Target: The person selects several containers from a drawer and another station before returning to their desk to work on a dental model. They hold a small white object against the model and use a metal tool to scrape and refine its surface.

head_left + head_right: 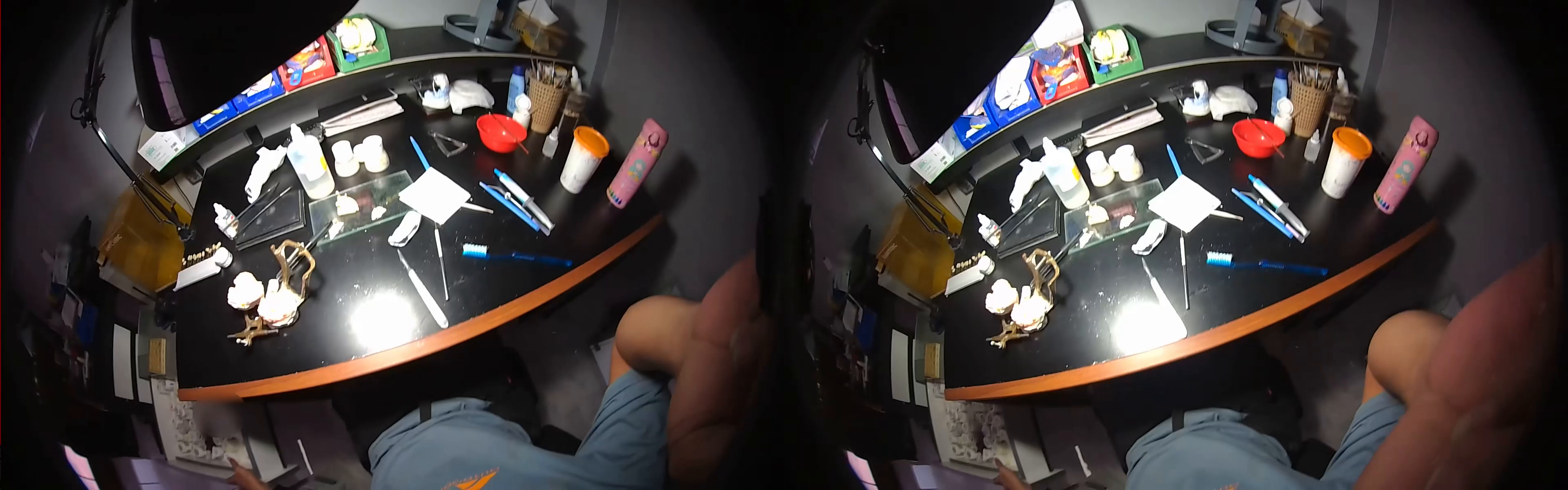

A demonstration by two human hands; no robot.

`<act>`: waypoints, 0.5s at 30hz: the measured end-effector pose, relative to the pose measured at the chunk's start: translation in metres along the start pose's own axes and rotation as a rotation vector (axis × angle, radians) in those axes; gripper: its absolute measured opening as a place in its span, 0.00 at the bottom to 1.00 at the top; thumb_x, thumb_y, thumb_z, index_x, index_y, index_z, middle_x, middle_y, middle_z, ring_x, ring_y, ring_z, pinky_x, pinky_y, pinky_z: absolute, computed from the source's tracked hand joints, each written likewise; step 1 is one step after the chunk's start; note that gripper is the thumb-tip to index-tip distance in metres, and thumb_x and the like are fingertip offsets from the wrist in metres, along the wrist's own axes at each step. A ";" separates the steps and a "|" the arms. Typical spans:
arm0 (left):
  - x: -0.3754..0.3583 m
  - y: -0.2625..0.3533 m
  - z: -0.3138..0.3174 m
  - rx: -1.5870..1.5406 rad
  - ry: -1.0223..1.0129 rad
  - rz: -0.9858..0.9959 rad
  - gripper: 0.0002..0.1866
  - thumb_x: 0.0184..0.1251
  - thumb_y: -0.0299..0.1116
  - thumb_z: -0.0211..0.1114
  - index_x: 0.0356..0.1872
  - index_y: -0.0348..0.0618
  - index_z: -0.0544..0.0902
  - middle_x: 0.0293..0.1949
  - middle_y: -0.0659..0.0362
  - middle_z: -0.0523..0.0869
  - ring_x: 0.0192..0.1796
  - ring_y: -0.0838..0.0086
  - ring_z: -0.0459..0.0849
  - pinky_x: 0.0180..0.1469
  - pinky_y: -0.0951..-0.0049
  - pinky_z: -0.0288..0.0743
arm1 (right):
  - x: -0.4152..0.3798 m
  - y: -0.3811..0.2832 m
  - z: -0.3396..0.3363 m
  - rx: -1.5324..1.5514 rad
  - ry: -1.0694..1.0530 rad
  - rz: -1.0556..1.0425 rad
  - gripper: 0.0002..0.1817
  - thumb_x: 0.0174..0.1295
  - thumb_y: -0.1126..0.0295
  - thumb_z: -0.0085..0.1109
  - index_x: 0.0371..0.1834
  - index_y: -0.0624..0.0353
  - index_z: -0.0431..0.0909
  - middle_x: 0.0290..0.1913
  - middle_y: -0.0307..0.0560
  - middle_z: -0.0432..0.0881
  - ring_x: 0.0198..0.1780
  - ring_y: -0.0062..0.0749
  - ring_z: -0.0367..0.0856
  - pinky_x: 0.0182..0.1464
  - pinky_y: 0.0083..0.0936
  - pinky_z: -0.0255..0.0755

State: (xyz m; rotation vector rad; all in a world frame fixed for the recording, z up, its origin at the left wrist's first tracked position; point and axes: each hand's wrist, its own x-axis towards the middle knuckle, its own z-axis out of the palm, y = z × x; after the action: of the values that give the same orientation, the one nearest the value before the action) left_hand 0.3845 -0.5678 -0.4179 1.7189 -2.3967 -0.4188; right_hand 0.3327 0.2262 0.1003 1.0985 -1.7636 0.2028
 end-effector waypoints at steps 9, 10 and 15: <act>-0.003 0.115 0.025 -0.440 0.195 -0.271 0.52 0.70 0.71 0.61 0.80 0.38 0.57 0.72 0.30 0.68 0.71 0.33 0.71 0.69 0.36 0.68 | 0.009 0.008 0.010 0.063 0.016 -0.021 0.13 0.76 0.68 0.62 0.58 0.59 0.77 0.38 0.51 0.82 0.34 0.33 0.77 0.31 0.26 0.74; -0.002 0.124 0.024 -0.482 0.141 -0.259 0.62 0.67 0.75 0.63 0.85 0.38 0.49 0.74 0.24 0.63 0.74 0.27 0.67 0.72 0.34 0.64 | 0.008 0.008 0.010 0.063 0.017 -0.019 0.13 0.76 0.68 0.62 0.58 0.59 0.77 0.38 0.51 0.82 0.34 0.33 0.77 0.31 0.26 0.74; 0.008 0.173 0.035 -0.412 0.134 -0.198 0.56 0.70 0.70 0.61 0.86 0.45 0.48 0.76 0.27 0.58 0.76 0.33 0.65 0.69 0.30 0.66 | 0.008 0.009 0.007 0.050 0.007 -0.009 0.13 0.77 0.67 0.61 0.59 0.60 0.77 0.38 0.50 0.82 0.34 0.33 0.77 0.31 0.26 0.74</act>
State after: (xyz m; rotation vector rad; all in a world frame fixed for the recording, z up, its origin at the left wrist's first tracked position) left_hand 0.2158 -0.5192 -0.3962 1.7291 -1.8896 -0.7398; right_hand 0.3208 0.2232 0.1063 1.1403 -1.7550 0.2465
